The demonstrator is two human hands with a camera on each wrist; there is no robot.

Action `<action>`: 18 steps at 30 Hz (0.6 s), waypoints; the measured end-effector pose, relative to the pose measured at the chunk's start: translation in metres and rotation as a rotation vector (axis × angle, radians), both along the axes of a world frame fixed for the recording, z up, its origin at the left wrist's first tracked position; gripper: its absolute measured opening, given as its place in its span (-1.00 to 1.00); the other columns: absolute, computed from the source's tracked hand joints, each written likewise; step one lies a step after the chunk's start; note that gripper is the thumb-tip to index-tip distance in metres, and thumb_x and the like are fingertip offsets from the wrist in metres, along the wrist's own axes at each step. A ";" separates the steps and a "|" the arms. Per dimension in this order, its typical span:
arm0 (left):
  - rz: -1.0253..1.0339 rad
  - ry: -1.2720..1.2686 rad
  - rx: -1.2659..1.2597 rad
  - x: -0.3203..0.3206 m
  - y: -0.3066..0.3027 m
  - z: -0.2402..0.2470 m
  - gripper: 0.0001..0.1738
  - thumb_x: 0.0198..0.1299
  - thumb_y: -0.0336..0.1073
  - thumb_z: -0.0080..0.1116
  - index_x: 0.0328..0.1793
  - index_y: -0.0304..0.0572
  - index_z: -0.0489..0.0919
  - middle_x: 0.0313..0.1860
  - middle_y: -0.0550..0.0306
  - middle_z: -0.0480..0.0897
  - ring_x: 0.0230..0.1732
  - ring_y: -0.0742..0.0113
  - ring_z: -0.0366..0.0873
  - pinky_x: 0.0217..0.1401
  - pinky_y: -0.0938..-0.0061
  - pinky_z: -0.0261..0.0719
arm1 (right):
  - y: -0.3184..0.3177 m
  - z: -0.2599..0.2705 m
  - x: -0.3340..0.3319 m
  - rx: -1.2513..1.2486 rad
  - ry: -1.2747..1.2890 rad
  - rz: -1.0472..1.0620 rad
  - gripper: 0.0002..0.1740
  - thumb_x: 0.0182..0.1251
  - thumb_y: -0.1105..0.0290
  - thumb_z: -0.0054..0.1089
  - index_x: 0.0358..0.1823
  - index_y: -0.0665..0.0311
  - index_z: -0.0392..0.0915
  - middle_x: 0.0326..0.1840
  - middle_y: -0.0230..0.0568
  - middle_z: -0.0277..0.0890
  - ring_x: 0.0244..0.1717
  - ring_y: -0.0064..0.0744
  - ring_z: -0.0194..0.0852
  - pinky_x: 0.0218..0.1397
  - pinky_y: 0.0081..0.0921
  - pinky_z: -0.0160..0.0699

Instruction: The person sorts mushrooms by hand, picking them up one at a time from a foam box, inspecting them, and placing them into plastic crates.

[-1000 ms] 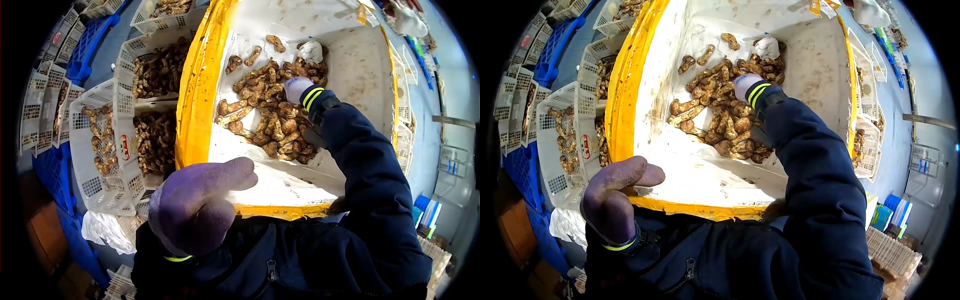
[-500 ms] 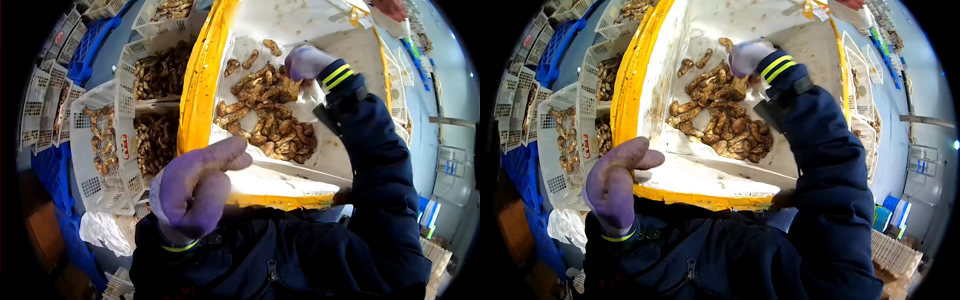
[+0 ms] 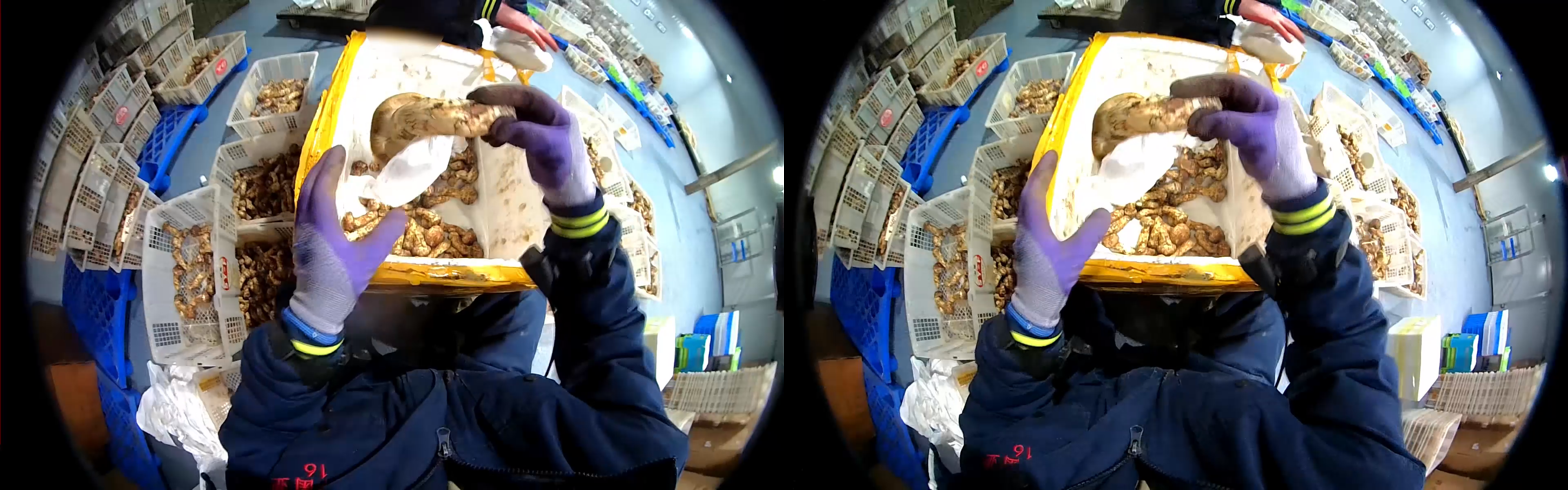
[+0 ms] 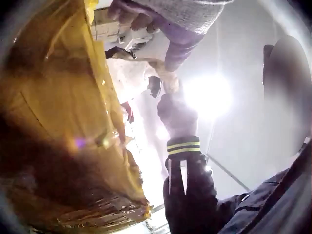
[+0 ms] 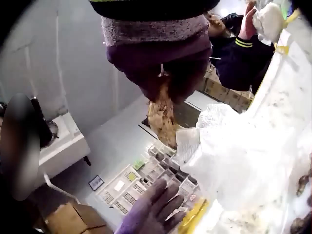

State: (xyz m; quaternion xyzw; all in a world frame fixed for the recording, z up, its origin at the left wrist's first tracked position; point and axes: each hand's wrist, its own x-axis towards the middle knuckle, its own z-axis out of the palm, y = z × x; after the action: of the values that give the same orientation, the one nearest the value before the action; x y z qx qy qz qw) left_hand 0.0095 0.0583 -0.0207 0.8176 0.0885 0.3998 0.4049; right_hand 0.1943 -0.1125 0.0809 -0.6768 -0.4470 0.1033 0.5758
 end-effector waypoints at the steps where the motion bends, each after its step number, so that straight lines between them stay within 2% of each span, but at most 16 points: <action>1: 0.070 0.009 0.146 0.003 -0.003 0.003 -0.07 -0.07 -0.32 0.45 0.43 -0.35 0.21 0.33 -0.25 0.34 0.36 -0.07 0.30 0.42 0.21 0.26 | -0.006 -0.002 -0.018 0.134 0.055 -0.018 -0.62 0.11 0.56 0.13 0.02 0.44 0.58 -0.04 -0.18 0.63 -0.17 -0.57 0.55 -0.04 -0.62 0.53; 2: 0.109 0.040 0.263 0.007 -0.003 0.004 -0.03 -0.10 -0.20 0.48 0.41 -0.37 0.22 0.29 -0.30 0.35 0.31 -0.16 0.32 0.38 0.16 0.31 | -0.013 -0.001 -0.033 0.217 0.224 -0.051 -0.57 0.09 0.56 0.11 0.04 0.51 0.53 0.01 -0.10 0.60 -0.12 -0.50 0.57 0.01 -0.57 0.55; 4: 0.114 0.150 0.056 0.010 -0.017 0.008 -0.02 -0.09 -0.19 0.47 0.42 -0.38 0.21 0.28 -0.32 0.36 0.29 -0.19 0.34 0.36 0.15 0.33 | -0.026 -0.015 -0.043 0.395 0.307 -0.033 -0.55 0.10 0.55 0.10 0.08 0.51 0.50 0.07 -0.04 0.58 -0.07 -0.44 0.57 0.05 -0.53 0.56; 5: 0.077 0.081 0.009 0.012 -0.021 0.004 -0.09 0.00 -0.25 0.42 0.43 -0.39 0.20 0.20 -0.26 0.46 0.21 -0.07 0.44 0.29 0.24 0.41 | -0.030 -0.014 -0.054 0.435 0.286 -0.090 -0.54 0.11 0.53 0.08 0.10 0.51 0.48 0.09 0.00 0.56 -0.04 -0.39 0.57 0.08 -0.50 0.57; 8: -0.180 -0.014 -0.533 0.017 -0.041 -0.009 -0.22 0.11 -0.36 0.32 0.43 -0.39 0.23 0.13 -0.12 0.52 0.10 0.13 0.50 0.17 0.35 0.48 | -0.046 -0.015 -0.060 0.581 0.355 -0.119 -0.53 0.17 0.51 0.05 0.15 0.51 0.44 0.09 0.00 0.54 -0.04 -0.31 0.57 0.04 -0.42 0.58; 9: -0.198 0.160 -0.626 0.009 -0.049 -0.004 -0.39 0.19 -0.45 0.22 0.38 -0.36 0.33 0.01 0.03 0.59 0.01 0.34 0.51 0.11 0.46 0.48 | -0.053 -0.023 -0.051 0.679 0.430 -0.029 -0.51 0.21 0.49 0.03 0.21 0.48 0.40 0.11 0.04 0.51 -0.05 -0.24 0.54 0.04 -0.36 0.54; 11: -0.362 0.273 -0.696 -0.003 -0.069 0.001 -0.67 0.19 -0.50 0.18 0.11 -0.33 0.57 -0.19 0.18 0.65 -0.19 0.48 0.51 -0.05 0.57 0.48 | -0.064 -0.027 -0.041 0.814 0.568 0.088 -0.45 0.27 0.47 0.00 0.32 0.45 0.30 0.13 0.07 0.46 -0.07 -0.13 0.48 0.05 -0.25 0.48; 12: -0.457 0.261 -0.760 -0.005 -0.080 0.000 -0.74 0.17 -0.53 0.18 0.01 -0.33 0.64 -0.27 0.20 0.65 -0.31 0.53 0.49 -0.17 0.64 0.46 | -0.069 -0.024 -0.040 0.845 0.577 0.102 -0.44 0.28 0.46 0.00 0.32 0.45 0.29 0.13 0.07 0.45 -0.07 -0.13 0.47 0.05 -0.26 0.48; 15: -0.535 0.187 -0.478 -0.023 -0.097 0.024 -0.80 0.11 -0.55 0.20 -0.12 -0.33 0.67 -0.25 0.11 0.67 -0.28 0.44 0.56 -0.14 0.59 0.50 | -0.086 -0.018 -0.042 0.916 0.571 0.129 -0.42 0.29 0.44 0.00 0.36 0.44 0.25 0.14 0.07 0.42 -0.04 -0.12 0.45 0.08 -0.27 0.48; 16: -0.545 0.239 -0.352 -0.037 -0.097 0.043 -0.82 0.07 -0.55 0.22 -0.17 -0.31 0.69 -0.23 0.03 0.69 -0.21 0.33 0.61 -0.08 0.51 0.53 | -0.095 -0.016 -0.042 0.925 0.518 0.205 -0.41 0.29 0.45 -0.01 0.37 0.44 0.23 0.14 0.09 0.41 -0.01 -0.11 0.43 0.11 -0.28 0.46; 18: -1.026 0.248 -0.652 -0.063 -0.094 0.056 -0.82 0.07 -0.52 0.23 -0.17 -0.29 0.70 -0.23 0.05 0.68 -0.19 0.32 0.62 -0.07 0.46 0.55 | -0.106 -0.008 -0.046 0.946 0.467 0.108 -0.41 0.29 0.46 -0.02 0.37 0.44 0.23 0.14 0.11 0.41 0.03 -0.10 0.40 0.13 -0.28 0.43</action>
State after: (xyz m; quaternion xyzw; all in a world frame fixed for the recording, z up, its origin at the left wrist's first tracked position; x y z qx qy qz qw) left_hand -0.0536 -0.0360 0.0352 0.6307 -0.1519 0.0085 0.7610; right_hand 0.1479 -0.2183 0.0733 -0.2779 -0.3389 0.0680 0.8963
